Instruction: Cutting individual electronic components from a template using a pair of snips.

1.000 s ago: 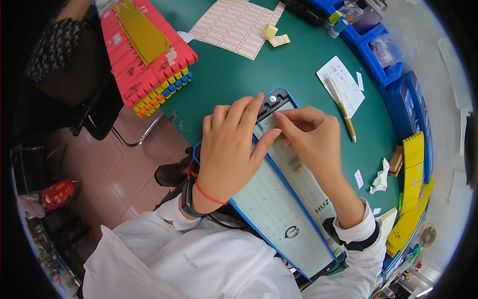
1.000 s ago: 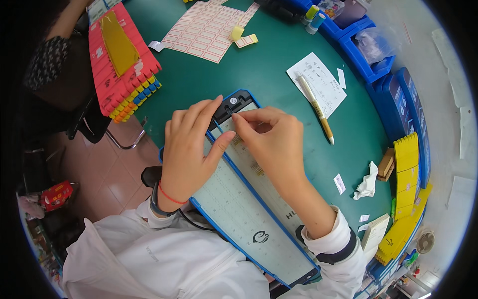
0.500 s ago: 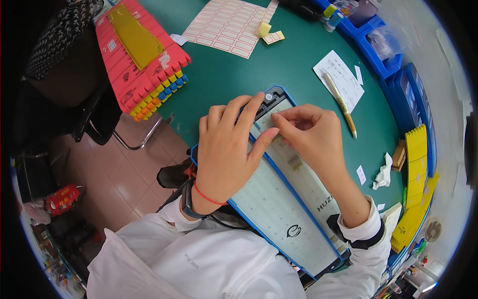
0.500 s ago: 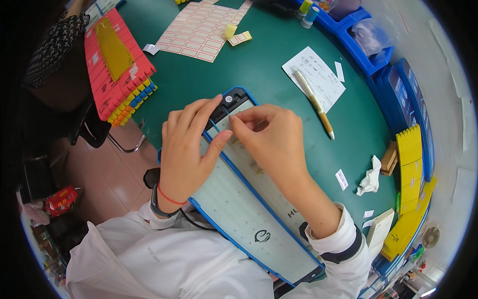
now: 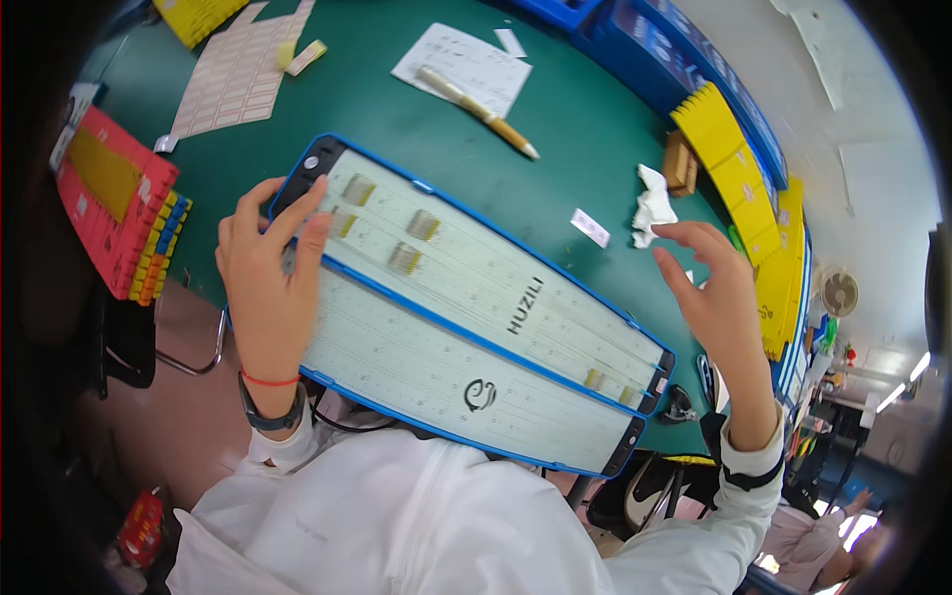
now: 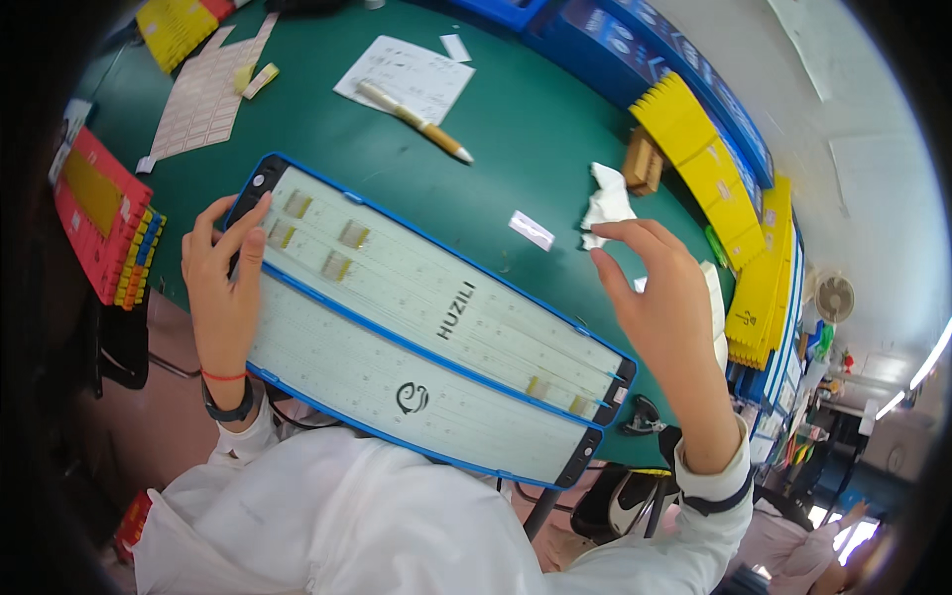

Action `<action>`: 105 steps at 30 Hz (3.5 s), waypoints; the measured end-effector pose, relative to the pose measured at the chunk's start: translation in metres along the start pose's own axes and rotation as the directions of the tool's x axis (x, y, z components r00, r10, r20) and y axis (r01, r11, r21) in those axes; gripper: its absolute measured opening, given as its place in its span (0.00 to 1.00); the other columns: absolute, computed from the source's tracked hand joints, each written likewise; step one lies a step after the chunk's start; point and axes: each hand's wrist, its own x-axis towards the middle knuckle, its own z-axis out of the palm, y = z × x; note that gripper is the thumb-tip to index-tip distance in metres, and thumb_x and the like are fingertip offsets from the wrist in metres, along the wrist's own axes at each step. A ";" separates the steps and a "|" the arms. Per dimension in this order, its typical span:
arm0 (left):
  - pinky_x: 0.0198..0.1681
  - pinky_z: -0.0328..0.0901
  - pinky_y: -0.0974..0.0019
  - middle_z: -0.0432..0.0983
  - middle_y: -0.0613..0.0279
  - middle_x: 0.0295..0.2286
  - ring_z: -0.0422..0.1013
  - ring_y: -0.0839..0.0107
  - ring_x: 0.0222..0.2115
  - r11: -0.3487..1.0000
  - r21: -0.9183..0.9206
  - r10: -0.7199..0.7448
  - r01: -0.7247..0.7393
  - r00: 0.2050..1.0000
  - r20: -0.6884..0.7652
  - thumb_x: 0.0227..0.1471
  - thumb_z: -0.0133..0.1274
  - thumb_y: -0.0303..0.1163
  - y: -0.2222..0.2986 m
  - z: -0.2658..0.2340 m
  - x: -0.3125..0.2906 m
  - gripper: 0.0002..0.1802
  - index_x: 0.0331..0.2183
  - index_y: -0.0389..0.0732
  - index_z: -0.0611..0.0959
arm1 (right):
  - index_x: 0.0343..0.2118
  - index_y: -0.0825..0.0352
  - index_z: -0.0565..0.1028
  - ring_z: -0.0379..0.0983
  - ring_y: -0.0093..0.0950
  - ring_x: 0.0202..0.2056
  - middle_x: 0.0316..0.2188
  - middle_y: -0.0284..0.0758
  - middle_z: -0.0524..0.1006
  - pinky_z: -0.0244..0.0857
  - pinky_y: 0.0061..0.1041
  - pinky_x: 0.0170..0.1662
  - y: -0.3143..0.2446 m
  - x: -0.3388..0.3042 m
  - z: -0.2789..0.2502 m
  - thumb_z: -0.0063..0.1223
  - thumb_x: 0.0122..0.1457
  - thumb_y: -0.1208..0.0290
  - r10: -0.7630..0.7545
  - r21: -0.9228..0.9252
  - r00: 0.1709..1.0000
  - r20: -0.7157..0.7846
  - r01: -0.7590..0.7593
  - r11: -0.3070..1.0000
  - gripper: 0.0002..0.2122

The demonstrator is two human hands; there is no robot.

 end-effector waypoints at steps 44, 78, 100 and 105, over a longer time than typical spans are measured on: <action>0.57 0.48 0.47 0.55 0.46 0.57 0.51 0.47 0.58 0.923 -0.097 0.384 -0.372 0.907 0.176 0.53 0.50 0.51 0.067 0.003 -0.030 0.31 0.54 0.45 0.71 | 0.40 0.67 0.61 0.67 0.41 0.42 0.35 0.43 0.67 0.62 0.33 0.43 -0.017 -0.103 0.030 0.42 0.37 0.96 0.092 0.439 0.969 0.229 -0.187 0.879 0.25; 0.60 0.43 0.43 0.56 0.52 0.58 0.50 0.46 0.59 0.799 -0.250 0.590 -0.547 0.631 0.504 0.42 0.57 0.53 0.154 0.038 -0.100 0.46 0.56 0.36 0.65 | 0.52 0.68 0.67 0.68 0.35 0.46 0.43 0.40 0.72 0.60 0.30 0.51 0.050 -0.226 -0.003 0.59 0.49 0.77 0.523 0.217 0.805 -0.281 -0.477 0.851 0.25; 0.57 0.53 0.49 0.61 0.53 0.56 0.56 0.45 0.56 0.823 -0.250 0.552 -0.510 0.618 0.560 0.44 0.52 0.58 0.158 0.037 -0.093 0.42 0.53 0.37 0.71 | 0.39 0.65 0.70 0.70 0.31 0.29 0.31 0.38 0.73 0.64 0.29 0.34 0.017 -0.134 0.050 0.56 0.50 0.77 0.213 0.750 0.823 -0.527 0.332 0.573 0.12; 0.55 0.54 0.45 0.59 0.55 0.57 0.53 0.44 0.57 0.847 -0.250 0.517 -0.470 0.616 0.594 0.41 0.55 0.59 0.157 0.036 -0.095 0.44 0.54 0.39 0.71 | 0.26 0.57 0.80 0.68 0.30 0.31 0.31 0.28 0.73 0.59 0.27 0.33 0.014 -0.108 0.062 0.59 0.33 0.79 -0.080 0.057 0.942 -0.327 0.104 0.993 0.12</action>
